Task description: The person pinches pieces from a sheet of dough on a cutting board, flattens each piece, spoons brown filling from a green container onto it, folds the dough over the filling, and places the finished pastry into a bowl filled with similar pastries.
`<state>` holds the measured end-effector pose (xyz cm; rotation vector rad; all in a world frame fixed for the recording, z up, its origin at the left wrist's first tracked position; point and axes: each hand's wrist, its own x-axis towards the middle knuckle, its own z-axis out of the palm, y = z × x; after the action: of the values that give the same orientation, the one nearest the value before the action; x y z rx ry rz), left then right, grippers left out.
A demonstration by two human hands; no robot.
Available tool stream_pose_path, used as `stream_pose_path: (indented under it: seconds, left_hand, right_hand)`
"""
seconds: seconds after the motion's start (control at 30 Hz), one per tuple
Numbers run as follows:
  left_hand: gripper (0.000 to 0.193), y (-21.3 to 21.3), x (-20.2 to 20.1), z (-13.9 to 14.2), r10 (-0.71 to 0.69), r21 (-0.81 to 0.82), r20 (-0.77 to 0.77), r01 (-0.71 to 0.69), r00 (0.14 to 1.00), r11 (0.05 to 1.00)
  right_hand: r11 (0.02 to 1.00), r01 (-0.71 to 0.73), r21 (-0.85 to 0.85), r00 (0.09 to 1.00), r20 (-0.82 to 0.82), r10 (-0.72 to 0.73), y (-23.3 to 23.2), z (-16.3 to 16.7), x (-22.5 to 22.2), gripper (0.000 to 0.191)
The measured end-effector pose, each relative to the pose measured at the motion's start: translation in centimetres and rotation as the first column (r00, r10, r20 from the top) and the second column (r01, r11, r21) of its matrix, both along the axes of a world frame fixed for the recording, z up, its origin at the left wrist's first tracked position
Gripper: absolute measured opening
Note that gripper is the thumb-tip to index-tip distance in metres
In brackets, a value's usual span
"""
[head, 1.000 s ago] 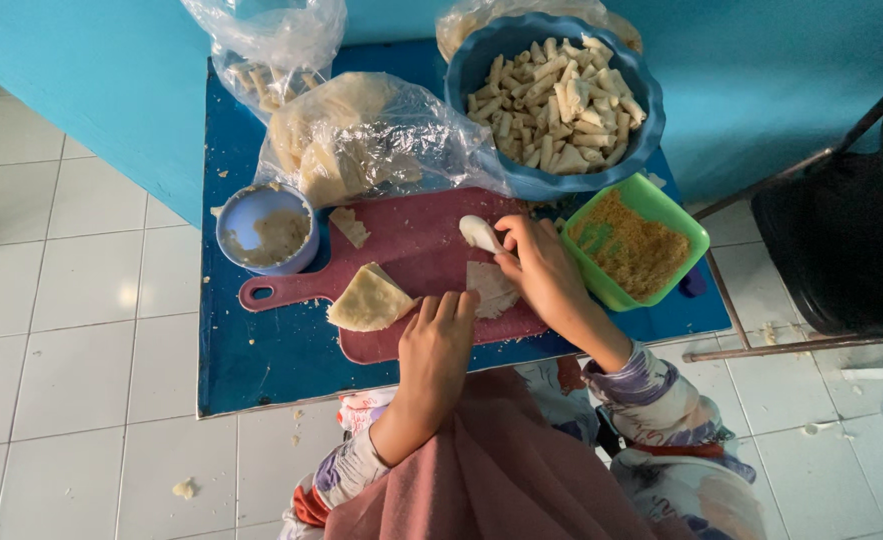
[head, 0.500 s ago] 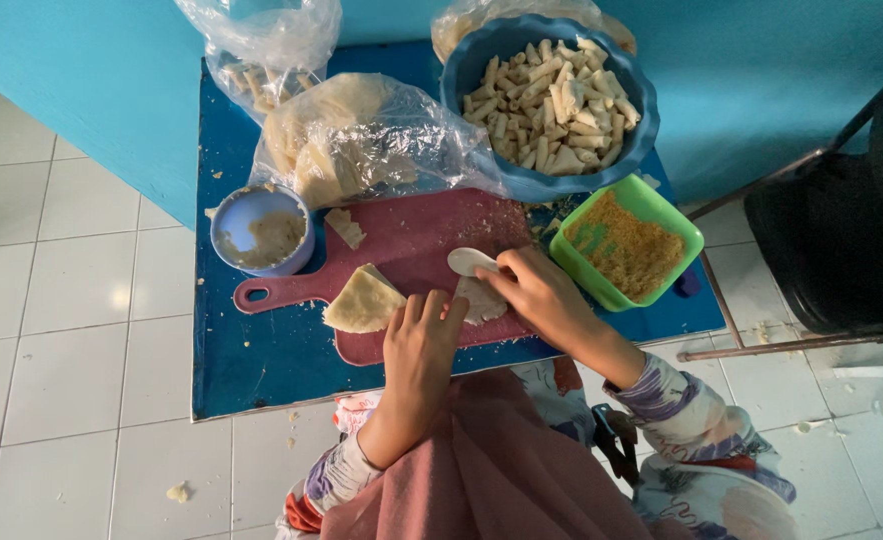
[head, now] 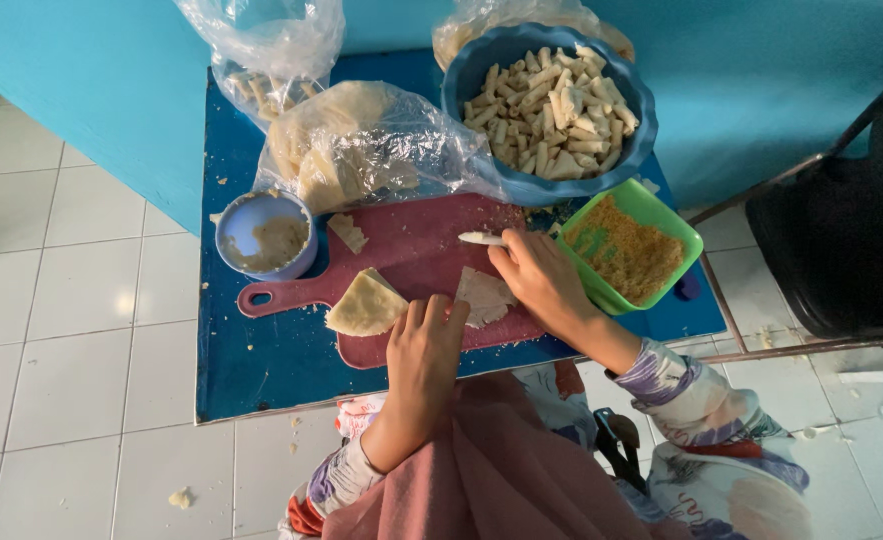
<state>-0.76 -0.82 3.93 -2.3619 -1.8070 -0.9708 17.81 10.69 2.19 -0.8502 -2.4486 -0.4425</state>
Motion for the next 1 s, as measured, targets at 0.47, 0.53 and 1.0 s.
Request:
stream_pose_path:
  seconds: [0.47,0.53,1.0]
  left_hand:
    - [0.027,0.1,0.1,-1.3,0.131,-0.017,0.042,-0.130,0.991,0.991]
    - [0.028,0.0,-0.1,-1.4,0.118,-0.009,0.053,-0.117,0.992,0.993]
    - [0.014,0.2,0.8,-3.1,0.259,-0.009,-0.006,-0.259,0.966,0.966]
  right_hand:
    - [0.980,0.011,-0.196,0.973,-0.224,-0.055,-2.1,3.4,3.5,0.013]
    - [0.939,0.199,-0.282,0.966,-0.103,-0.236,-0.8,4.4,7.0,0.013]
    - [0.694,0.320,-0.645,0.944,0.151,-0.294,2.1,0.9,13.1,0.019]
